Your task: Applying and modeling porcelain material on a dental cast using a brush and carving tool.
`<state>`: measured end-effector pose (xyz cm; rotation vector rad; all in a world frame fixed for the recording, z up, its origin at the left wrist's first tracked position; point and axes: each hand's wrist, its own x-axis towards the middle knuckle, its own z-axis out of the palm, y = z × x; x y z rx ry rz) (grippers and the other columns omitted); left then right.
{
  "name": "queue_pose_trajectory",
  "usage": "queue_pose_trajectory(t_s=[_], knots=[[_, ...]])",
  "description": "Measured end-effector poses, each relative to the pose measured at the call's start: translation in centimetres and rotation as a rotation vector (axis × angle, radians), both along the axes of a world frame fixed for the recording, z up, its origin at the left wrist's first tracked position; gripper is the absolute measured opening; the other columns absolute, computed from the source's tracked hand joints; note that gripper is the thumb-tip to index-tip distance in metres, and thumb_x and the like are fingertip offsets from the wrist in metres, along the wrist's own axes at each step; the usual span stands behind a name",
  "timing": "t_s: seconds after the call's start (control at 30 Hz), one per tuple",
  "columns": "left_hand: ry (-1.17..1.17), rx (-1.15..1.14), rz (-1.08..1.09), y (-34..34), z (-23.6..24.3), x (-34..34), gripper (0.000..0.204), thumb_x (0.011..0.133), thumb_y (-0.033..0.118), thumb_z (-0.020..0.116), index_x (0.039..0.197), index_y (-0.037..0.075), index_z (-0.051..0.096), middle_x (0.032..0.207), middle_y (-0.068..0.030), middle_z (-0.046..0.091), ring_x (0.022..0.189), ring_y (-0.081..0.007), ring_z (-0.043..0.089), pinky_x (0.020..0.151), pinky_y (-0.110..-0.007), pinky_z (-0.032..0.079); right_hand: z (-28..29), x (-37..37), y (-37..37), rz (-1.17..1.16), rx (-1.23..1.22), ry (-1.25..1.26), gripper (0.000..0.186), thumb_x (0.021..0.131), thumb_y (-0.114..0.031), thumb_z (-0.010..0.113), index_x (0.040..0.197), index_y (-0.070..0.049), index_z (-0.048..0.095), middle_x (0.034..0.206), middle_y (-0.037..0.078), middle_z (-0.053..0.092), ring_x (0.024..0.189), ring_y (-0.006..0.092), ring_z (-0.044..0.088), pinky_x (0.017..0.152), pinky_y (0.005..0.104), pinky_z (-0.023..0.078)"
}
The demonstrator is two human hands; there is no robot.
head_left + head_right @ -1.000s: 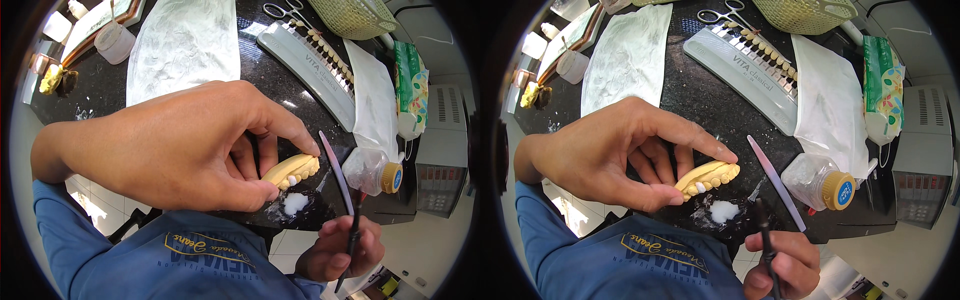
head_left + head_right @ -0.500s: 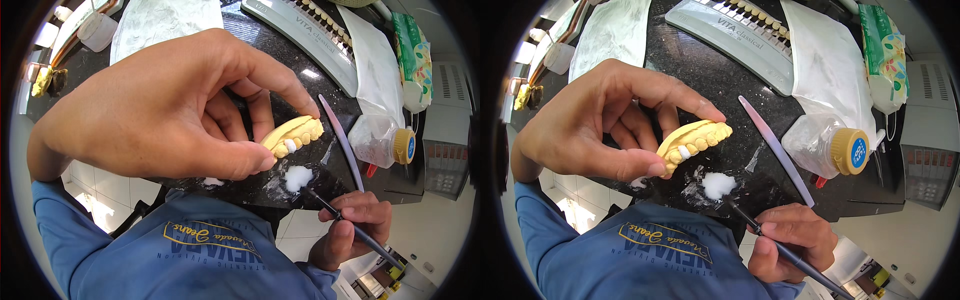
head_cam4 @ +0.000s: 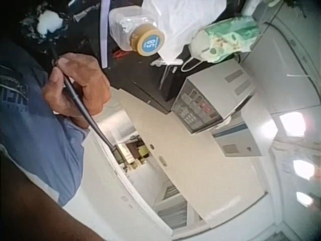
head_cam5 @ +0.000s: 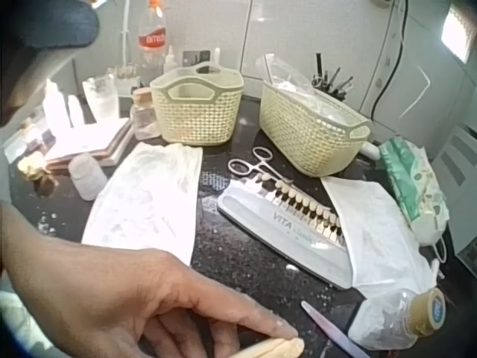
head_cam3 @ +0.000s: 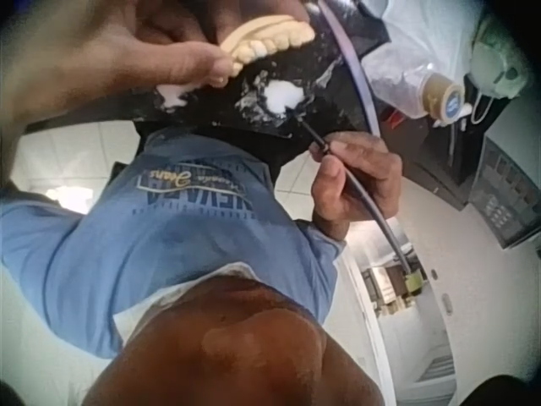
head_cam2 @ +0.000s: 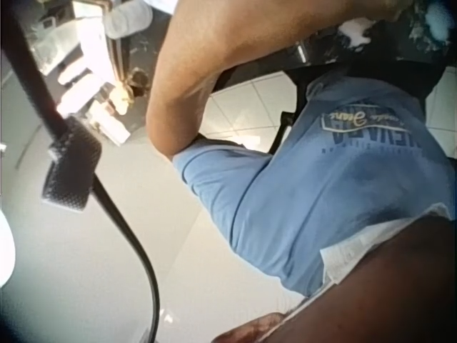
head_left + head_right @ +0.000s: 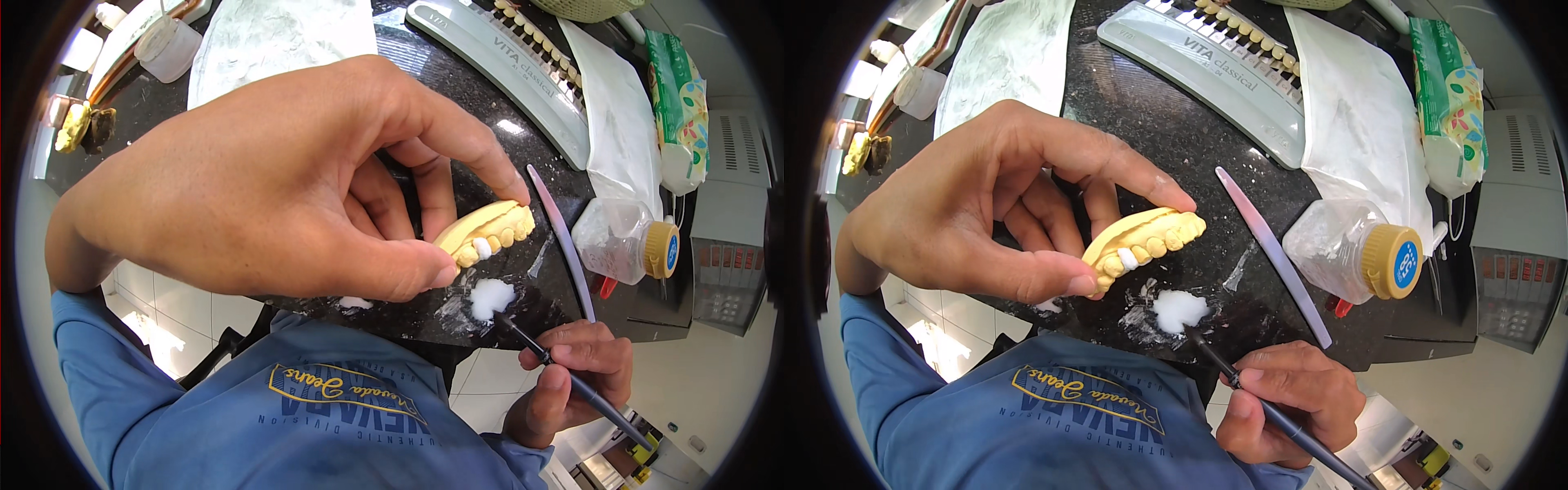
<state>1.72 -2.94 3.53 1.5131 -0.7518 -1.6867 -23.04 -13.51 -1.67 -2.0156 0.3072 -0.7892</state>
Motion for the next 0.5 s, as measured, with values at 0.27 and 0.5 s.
queue_pose_trajectory(t_s=[0.27,0.5], knots=[[-0.090,-0.267,-0.107,0.8,-1.5,0.5,0.047,0.079,-0.003,0.063,0.125,0.000,0.054,0.082,-0.0052,0.061,0.072,-0.0074,0.064,0.066,-0.015,0.054,0.5,0.2,-0.2,0.147,-0.168,-0.041,0.023,0.091,-0.023,0.059,0.098,-0.004,0.049,0.070,0.007,0.055,0.053,0.0132,0.054,0.053,0.0222,0.044],[-0.129,-0.290,-0.100,1.1,-1.8,0.5,0.048,0.080,-0.002,0.064,0.127,0.002,0.054,0.083,-0.0047,0.061,0.073,-0.0070,0.064,0.068,-0.016,0.054,0.4,2.3,0.9,0.061,-0.310,-0.080,0.020,0.089,-0.019,0.058,0.099,-0.006,0.047,0.079,0.011,0.055,0.061,0.0155,0.055,0.057,0.0240,0.045]])
